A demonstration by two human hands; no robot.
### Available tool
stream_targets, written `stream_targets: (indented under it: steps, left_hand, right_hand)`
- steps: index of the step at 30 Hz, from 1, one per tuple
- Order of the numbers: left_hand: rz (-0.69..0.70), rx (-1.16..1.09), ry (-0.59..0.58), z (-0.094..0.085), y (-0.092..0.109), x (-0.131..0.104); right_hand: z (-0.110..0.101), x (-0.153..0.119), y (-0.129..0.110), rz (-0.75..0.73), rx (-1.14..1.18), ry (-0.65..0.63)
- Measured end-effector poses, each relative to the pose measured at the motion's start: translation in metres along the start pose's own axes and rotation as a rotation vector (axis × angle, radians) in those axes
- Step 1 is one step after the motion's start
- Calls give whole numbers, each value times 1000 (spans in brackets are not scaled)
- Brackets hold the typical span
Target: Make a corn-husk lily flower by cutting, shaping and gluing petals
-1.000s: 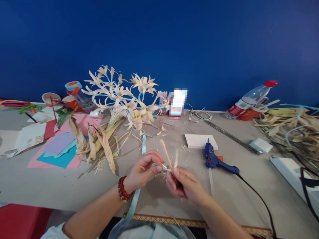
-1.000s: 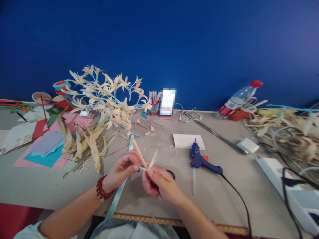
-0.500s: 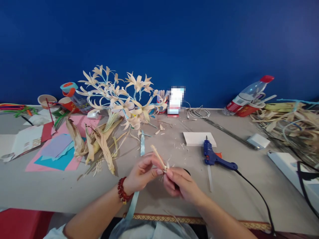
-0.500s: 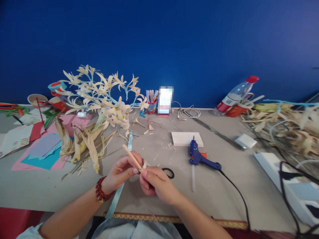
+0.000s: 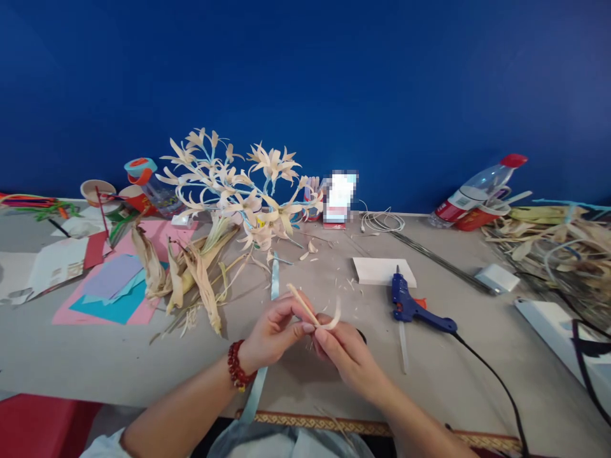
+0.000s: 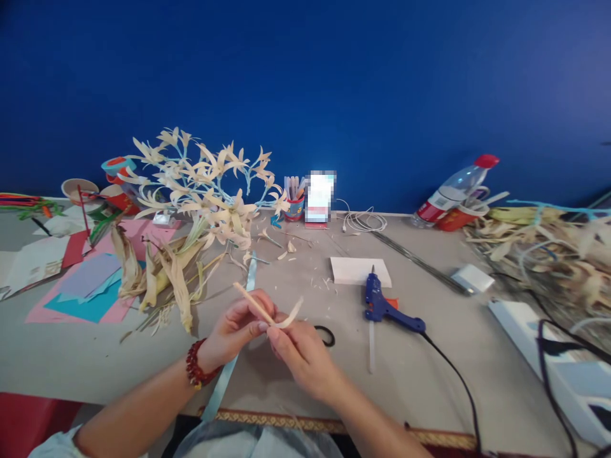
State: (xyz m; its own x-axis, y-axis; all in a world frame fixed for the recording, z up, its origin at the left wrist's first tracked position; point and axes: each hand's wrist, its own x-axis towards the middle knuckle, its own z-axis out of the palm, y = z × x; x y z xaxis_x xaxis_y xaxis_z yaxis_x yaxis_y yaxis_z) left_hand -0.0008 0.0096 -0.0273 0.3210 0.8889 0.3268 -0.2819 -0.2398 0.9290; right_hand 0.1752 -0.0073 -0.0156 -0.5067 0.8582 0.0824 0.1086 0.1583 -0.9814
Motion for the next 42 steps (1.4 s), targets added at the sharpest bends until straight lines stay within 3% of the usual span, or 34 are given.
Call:
stream_targets:
  steps: [3,6,10,18,22,32,35,39,42]
  left_hand:
    - [-7,-10,-30,0,-2,-1]
    - [-15,-62,-40,-2,-4,0]
    - [-49,-111,-24,-7,-5,1]
    - [184,314,-112,-5,12,4]
    - [197,361,-88,-3,10,4]
    - [195,235,-45,-5,13,11]
    - [172,227,-32,-5,12,11]
    - [163,281,-16,-5,9,7]
    - [162,346,-29,-4,7,5]
  right_hand:
    - [0,-1,1,36,117,-42]
    - [-1,-2,2,106,421,-128]
    - [-3,-2,2,174,639,-139]
    - [-4,-1,-1,59,207,-112]
    - [-3,-1,-2,71,193,-126]
    - [-4,-1,2,250,946,-292]
    - [-7,-2,3,223,823,-263]
    - [-6,-1,-1,70,248,-87]
    - [-2,0,-3,28,-3,-10]
